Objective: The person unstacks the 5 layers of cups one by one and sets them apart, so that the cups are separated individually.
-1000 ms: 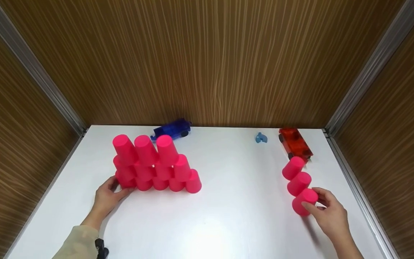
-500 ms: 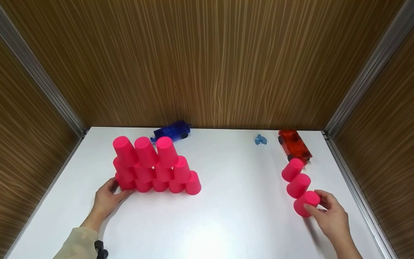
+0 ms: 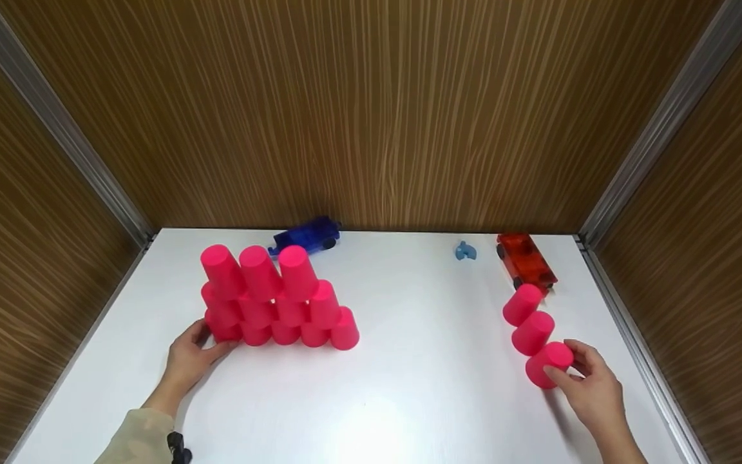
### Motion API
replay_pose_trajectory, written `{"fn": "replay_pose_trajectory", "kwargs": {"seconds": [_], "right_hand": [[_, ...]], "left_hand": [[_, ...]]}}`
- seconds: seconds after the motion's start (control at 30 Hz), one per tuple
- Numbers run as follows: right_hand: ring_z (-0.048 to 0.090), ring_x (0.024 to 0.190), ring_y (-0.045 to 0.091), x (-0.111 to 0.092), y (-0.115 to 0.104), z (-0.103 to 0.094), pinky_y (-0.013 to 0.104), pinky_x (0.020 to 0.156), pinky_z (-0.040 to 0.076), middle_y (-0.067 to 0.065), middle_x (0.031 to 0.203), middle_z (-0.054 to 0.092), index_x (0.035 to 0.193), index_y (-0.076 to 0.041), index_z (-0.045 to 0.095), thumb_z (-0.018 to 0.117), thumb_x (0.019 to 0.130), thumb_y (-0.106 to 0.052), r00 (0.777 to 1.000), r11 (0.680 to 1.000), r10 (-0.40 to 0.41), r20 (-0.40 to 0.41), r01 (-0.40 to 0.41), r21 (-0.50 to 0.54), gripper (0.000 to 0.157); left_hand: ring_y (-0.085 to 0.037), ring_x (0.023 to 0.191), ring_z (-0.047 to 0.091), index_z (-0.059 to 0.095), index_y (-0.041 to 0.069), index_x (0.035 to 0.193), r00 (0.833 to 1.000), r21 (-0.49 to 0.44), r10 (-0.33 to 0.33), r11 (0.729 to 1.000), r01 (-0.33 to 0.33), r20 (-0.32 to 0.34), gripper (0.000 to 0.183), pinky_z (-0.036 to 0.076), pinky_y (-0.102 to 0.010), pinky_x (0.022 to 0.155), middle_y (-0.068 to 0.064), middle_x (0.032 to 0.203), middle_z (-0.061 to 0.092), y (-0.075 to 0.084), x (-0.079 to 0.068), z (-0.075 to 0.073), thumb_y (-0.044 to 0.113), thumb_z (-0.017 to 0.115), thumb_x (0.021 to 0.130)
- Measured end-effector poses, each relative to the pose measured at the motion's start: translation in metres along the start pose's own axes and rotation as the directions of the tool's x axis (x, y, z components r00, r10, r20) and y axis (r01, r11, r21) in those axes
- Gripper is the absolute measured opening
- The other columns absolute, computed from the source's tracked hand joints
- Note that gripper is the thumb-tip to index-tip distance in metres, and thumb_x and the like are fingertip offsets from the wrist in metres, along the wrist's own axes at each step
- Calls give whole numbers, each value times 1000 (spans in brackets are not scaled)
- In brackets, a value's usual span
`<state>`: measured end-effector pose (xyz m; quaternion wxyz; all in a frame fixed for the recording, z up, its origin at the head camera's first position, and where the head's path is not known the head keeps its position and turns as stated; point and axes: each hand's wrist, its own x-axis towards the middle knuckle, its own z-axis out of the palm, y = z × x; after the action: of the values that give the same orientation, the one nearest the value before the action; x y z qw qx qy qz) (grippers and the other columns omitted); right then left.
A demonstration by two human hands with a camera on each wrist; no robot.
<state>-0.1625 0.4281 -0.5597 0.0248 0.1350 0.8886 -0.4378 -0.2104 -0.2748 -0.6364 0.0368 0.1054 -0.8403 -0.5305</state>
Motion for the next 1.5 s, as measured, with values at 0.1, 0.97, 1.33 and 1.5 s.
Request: {"fn": "replay_pose_trajectory", "kwargs": {"seconds": [0.1,0.97,1.33,1.5], "right_hand": [[41,139,56,0,-4,-1,8,73,53,35,157,38,162,4,27,78,98,-42,1000,1000,-13,-8,13,-12,94],[62,129,24,-11,-233,45,8,97,48,7,145,64,149,-16,58,84,94,-22,794,794,-607,-39,607,17,61],[62,131,24,-7,-313,137,49,106,54,7,142,66,147,-14,60,85,93,-21,713,718,-694,100,674,173,60],[62,131,24,-8,-334,166,45,105,55,5,140,67,146,-15,61,86,92,-24,734,747,-664,142,645,159,60]], "left_hand": [[-32,149,45,54,17,153,1000,1,-10,1000,10,7,78,44,-46,119,-9,156,54,0,-2,0,44,88,88],[-32,151,43,52,19,155,1000,9,-25,1000,25,13,81,43,-47,119,-8,158,52,0,0,0,48,87,88],[-34,151,43,52,16,155,1000,17,-17,1000,17,16,81,43,-47,119,-11,158,52,-5,2,-2,46,86,89],[-34,148,46,54,14,153,1000,29,14,999,-14,0,78,42,-46,120,-12,155,55,-5,5,-3,44,88,89]]}}
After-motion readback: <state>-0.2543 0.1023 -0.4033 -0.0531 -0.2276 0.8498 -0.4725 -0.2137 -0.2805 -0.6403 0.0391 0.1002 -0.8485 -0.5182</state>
